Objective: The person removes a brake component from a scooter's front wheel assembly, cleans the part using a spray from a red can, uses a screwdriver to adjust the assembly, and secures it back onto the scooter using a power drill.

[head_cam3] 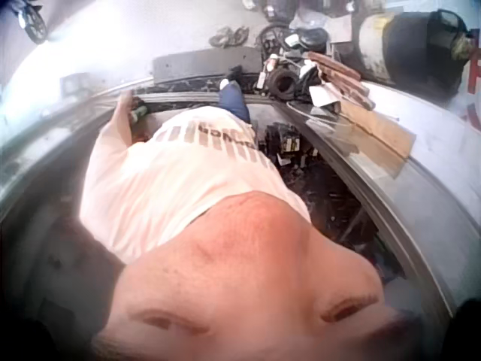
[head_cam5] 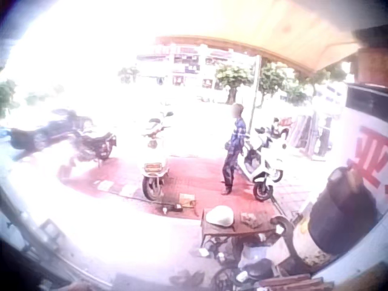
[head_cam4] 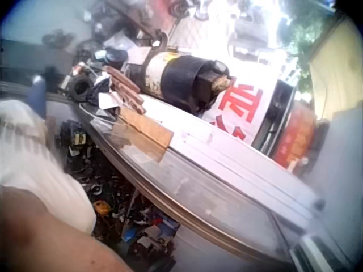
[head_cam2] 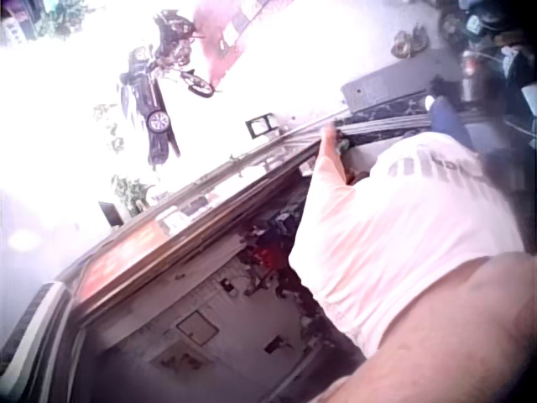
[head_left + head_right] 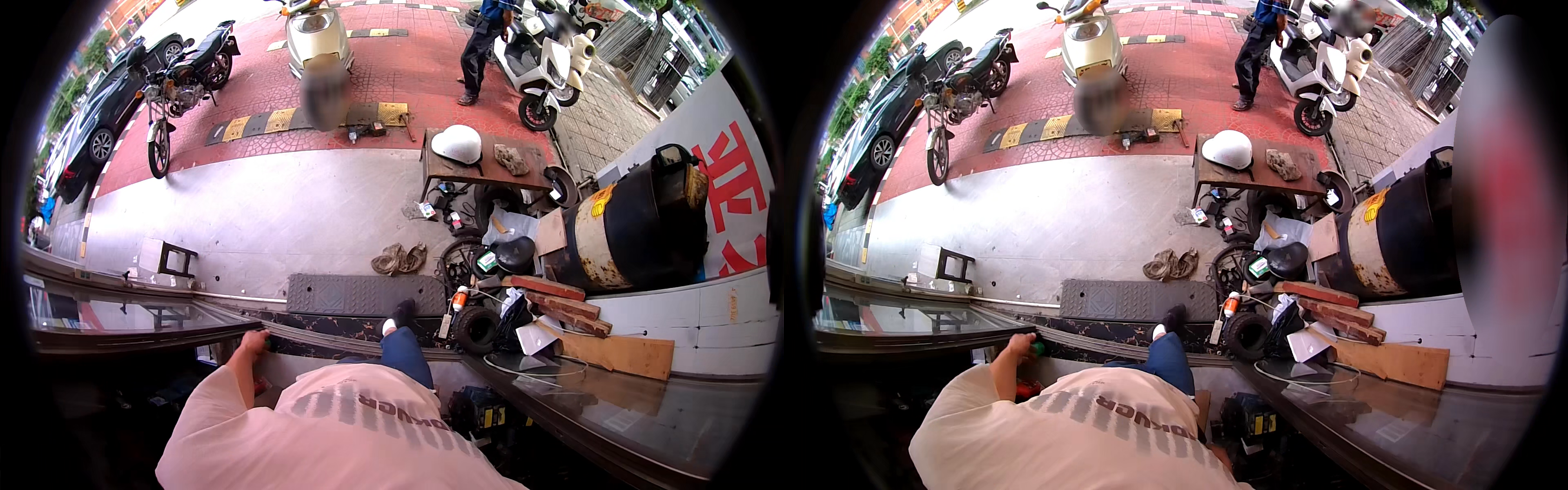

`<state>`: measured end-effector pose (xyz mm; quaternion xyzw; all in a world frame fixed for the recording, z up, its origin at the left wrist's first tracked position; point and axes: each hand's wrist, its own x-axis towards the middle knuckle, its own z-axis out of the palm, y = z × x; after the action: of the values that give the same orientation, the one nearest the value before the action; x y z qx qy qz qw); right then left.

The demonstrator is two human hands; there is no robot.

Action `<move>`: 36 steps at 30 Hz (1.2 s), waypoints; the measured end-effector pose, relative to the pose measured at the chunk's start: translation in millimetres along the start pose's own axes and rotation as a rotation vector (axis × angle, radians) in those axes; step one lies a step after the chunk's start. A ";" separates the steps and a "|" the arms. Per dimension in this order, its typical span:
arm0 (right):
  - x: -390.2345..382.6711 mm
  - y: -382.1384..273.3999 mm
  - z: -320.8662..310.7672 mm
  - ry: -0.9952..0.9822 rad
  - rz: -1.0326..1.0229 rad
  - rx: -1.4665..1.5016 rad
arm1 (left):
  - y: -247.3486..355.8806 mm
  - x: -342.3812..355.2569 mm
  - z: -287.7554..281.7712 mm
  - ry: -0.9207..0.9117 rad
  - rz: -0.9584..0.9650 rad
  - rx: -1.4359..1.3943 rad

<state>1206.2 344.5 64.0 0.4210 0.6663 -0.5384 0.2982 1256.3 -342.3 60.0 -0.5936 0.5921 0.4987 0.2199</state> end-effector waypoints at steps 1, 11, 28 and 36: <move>13.0 -8.0 1.9 -0.015 0.053 -0.034 | -44.7 -2.3 8.3 -0.098 -0.021 0.227; 194.2 -395.5 57.7 0.153 -0.202 -0.283 | -31.4 -45.8 41.5 0.006 -0.354 -0.355; 218.3 -998.1 513.1 0.067 -1.563 -0.221 | 664.2 243.3 35.5 0.017 0.092 -0.388; 388.0 -1186.9 638.3 -0.179 -1.328 -0.569 | 963.6 336.3 121.1 0.216 0.261 -0.430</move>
<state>-58.0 -258.7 132.8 -0.2116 0.8685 -0.4441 0.0602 260.6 -596.6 41.7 -0.5950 0.5642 0.5709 -0.0416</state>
